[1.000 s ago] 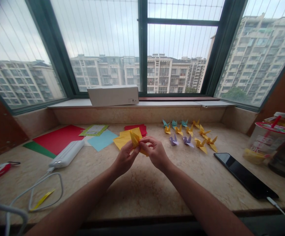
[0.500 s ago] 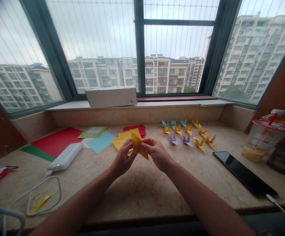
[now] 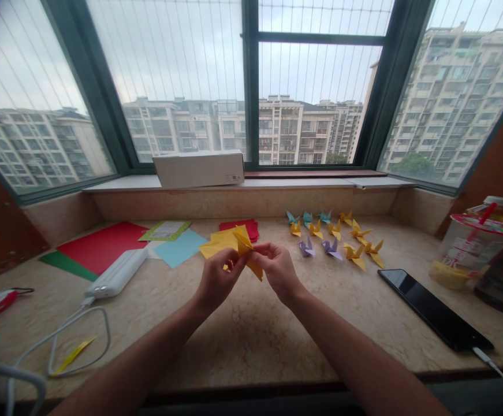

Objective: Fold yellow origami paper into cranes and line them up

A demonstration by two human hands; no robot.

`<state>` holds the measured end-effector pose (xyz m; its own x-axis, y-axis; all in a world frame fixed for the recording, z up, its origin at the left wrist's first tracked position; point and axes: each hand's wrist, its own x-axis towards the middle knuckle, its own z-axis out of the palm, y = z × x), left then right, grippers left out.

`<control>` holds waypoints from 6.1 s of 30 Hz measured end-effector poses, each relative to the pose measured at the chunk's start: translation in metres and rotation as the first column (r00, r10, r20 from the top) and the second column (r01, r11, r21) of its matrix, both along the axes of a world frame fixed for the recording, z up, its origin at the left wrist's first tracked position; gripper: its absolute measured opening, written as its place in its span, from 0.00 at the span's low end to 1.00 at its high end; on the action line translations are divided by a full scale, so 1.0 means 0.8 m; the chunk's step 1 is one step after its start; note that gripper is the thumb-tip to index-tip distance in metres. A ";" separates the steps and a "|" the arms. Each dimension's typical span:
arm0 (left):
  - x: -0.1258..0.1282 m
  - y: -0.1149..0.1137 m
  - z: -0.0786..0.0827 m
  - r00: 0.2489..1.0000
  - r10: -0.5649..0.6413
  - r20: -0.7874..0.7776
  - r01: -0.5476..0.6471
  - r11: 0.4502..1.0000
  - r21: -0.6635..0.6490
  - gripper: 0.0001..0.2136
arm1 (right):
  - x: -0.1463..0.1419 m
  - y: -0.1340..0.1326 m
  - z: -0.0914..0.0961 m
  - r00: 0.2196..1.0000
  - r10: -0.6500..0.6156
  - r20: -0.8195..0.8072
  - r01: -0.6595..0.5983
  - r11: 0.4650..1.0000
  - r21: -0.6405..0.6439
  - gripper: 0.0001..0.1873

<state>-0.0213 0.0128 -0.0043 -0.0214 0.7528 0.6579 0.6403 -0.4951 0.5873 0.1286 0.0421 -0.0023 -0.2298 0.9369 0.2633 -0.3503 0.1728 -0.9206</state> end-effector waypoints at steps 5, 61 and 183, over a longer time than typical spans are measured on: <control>0.003 -0.012 0.008 0.991 -0.132 -0.031 0.132 0.991 0.018 0.14 | 0.001 -0.002 0.001 0.997 -0.057 0.054 0.056 0.998 0.018 0.16; 0.002 -0.003 0.004 0.867 -0.233 0.441 0.288 0.956 -0.061 0.20 | 0.000 -0.019 -0.006 0.733 -0.613 0.294 0.081 0.509 0.857 0.14; -0.008 0.010 -0.004 0.842 -0.343 0.417 0.401 0.915 -0.057 0.11 | 0.007 0.016 -0.012 0.939 -0.289 0.186 0.179 0.874 0.452 0.11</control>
